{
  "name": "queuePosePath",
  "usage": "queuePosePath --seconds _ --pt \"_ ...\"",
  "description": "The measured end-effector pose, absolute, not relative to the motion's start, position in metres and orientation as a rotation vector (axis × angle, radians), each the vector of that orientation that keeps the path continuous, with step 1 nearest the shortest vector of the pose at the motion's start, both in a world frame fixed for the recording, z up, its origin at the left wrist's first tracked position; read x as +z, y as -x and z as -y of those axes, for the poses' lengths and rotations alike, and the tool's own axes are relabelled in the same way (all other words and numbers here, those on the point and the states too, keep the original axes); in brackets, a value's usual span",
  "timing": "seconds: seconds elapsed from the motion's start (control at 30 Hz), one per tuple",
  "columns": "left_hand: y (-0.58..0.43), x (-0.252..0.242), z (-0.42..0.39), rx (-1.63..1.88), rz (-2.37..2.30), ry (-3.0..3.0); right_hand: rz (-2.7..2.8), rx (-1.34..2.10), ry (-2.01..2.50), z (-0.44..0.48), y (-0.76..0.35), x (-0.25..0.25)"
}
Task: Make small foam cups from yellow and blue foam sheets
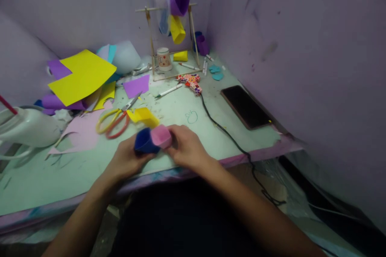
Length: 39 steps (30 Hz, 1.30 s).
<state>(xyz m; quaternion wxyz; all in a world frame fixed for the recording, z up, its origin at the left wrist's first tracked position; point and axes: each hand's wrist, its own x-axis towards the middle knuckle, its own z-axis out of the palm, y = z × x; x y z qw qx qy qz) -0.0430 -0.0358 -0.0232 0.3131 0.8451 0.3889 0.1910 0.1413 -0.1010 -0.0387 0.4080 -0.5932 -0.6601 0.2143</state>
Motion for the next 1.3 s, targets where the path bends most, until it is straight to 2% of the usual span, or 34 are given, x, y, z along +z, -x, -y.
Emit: queuePosePath --seconds 1.03,1.17,1.3 --pt "0.043 -0.022 0.029 0.463 -1.216 -2.387 1.737 0.567 1.507 0.096 -0.145 -0.035" --pt "0.039 -0.02 0.037 0.494 -1.313 -2.278 1.728 0.575 1.491 0.1 -0.147 -0.032" --pt "0.045 -0.015 0.045 0.66 -1.524 -1.916 1.656 0.579 1.561 0.088 -0.163 -0.011"
